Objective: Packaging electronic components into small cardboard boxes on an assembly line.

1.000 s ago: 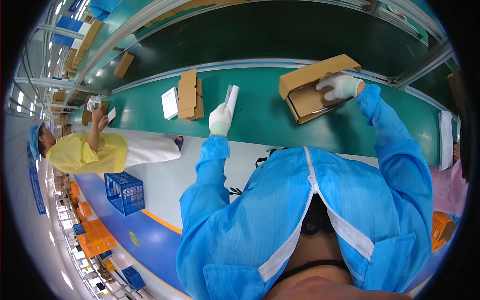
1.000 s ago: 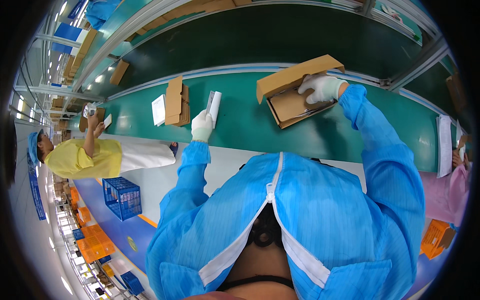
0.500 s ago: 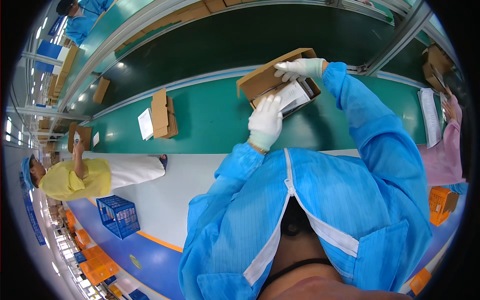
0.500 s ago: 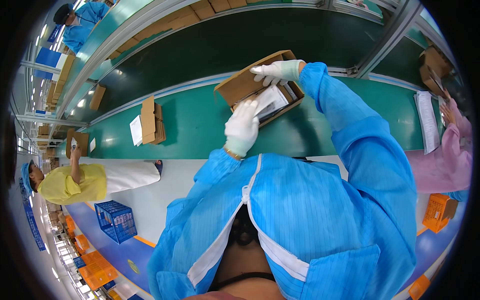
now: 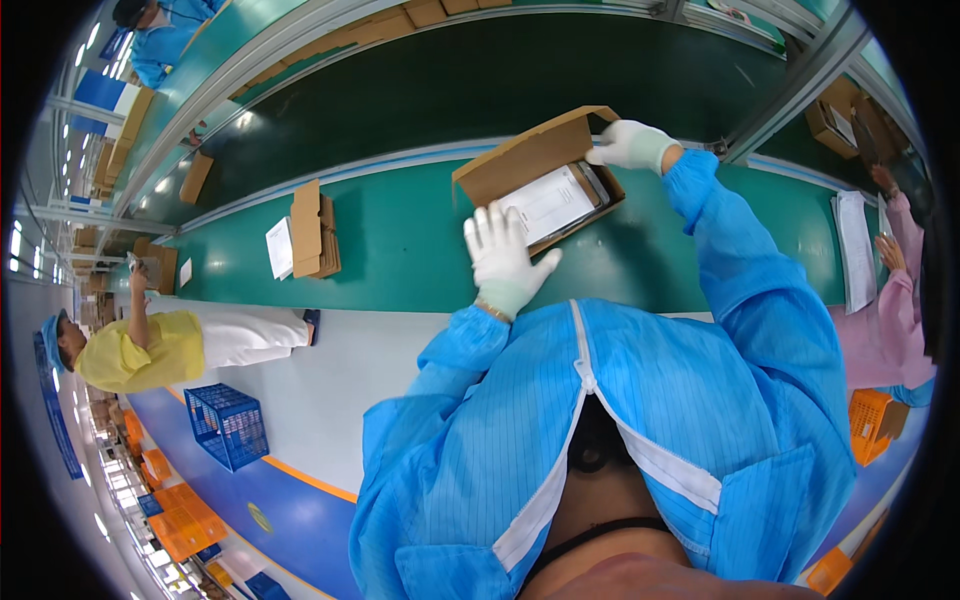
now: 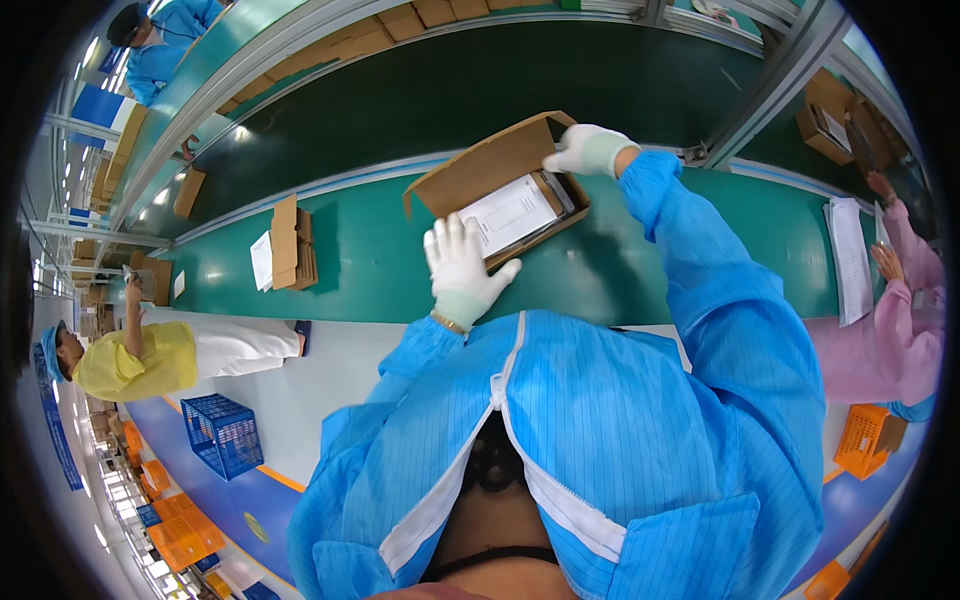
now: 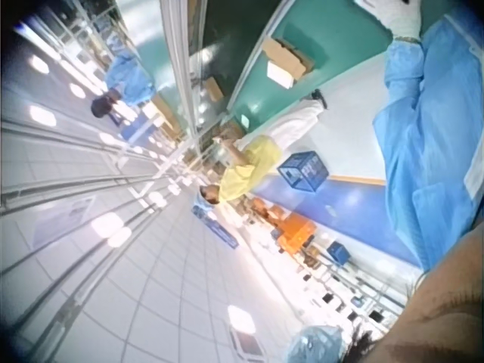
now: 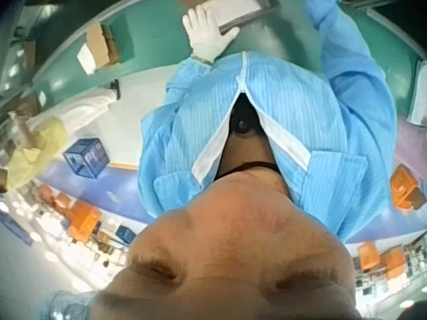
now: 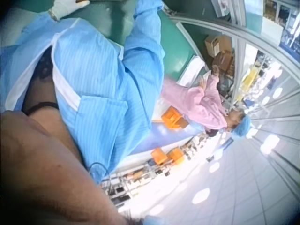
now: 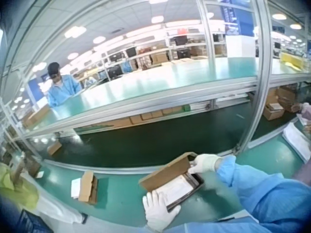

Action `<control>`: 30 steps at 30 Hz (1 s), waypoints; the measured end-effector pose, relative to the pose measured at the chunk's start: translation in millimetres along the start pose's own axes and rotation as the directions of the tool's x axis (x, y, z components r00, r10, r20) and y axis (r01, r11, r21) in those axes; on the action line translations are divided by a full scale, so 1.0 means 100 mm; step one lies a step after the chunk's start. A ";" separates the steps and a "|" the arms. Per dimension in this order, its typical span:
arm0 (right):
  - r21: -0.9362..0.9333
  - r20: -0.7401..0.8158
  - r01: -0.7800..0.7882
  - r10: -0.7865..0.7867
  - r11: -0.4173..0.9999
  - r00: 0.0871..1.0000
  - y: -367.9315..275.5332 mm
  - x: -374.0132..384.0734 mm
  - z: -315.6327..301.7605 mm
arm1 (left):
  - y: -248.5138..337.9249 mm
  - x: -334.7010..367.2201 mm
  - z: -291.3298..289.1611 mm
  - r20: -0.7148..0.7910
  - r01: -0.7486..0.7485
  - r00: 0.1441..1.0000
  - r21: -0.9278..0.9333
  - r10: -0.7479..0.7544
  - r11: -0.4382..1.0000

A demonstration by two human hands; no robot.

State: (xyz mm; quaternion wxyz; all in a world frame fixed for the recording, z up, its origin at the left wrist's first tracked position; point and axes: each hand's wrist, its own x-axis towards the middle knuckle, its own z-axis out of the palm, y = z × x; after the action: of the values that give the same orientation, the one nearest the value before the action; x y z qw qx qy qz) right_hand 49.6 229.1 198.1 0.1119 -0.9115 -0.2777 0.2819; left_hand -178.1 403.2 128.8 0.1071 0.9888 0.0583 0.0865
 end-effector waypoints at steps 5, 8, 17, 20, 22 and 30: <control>0.150 -0.249 -0.035 0.072 0.988 0.966 0.21 -0.11 0.33 | -0.45 -0.32 0.31 -0.025 0.175 0.981 -0.337 -0.195 0.925; 0.224 -0.632 0.120 0.050 0.967 0.774 0.20 -0.02 0.63 | -0.54 -0.17 0.44 0.039 0.156 0.987 -0.469 -0.155 0.869; 0.491 -0.553 0.528 -0.221 0.693 0.803 0.34 -0.06 0.34 | -0.91 0.12 0.73 0.126 0.209 0.976 -0.773 -0.178 0.599; 0.037 -0.542 0.447 -0.358 0.894 0.760 0.39 -0.19 0.13 | -0.64 0.35 0.26 0.316 0.338 0.932 -0.934 -0.175 0.113; -0.066 -0.363 0.355 -0.354 0.932 0.862 0.27 -0.12 0.05 | -0.82 0.45 0.55 0.359 0.414 0.881 -0.901 -0.309 0.131; -0.010 -0.146 0.226 -0.225 0.974 0.963 0.22 -0.05 0.01 | -0.50 0.56 0.63 0.019 0.603 0.673 -0.592 -0.739 0.534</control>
State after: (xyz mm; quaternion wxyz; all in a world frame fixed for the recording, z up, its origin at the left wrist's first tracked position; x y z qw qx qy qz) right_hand 55.8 208.2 191.4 0.1663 -0.8919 -0.3697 0.2005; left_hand -116.4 446.7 65.7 0.4051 0.7944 0.4207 0.1668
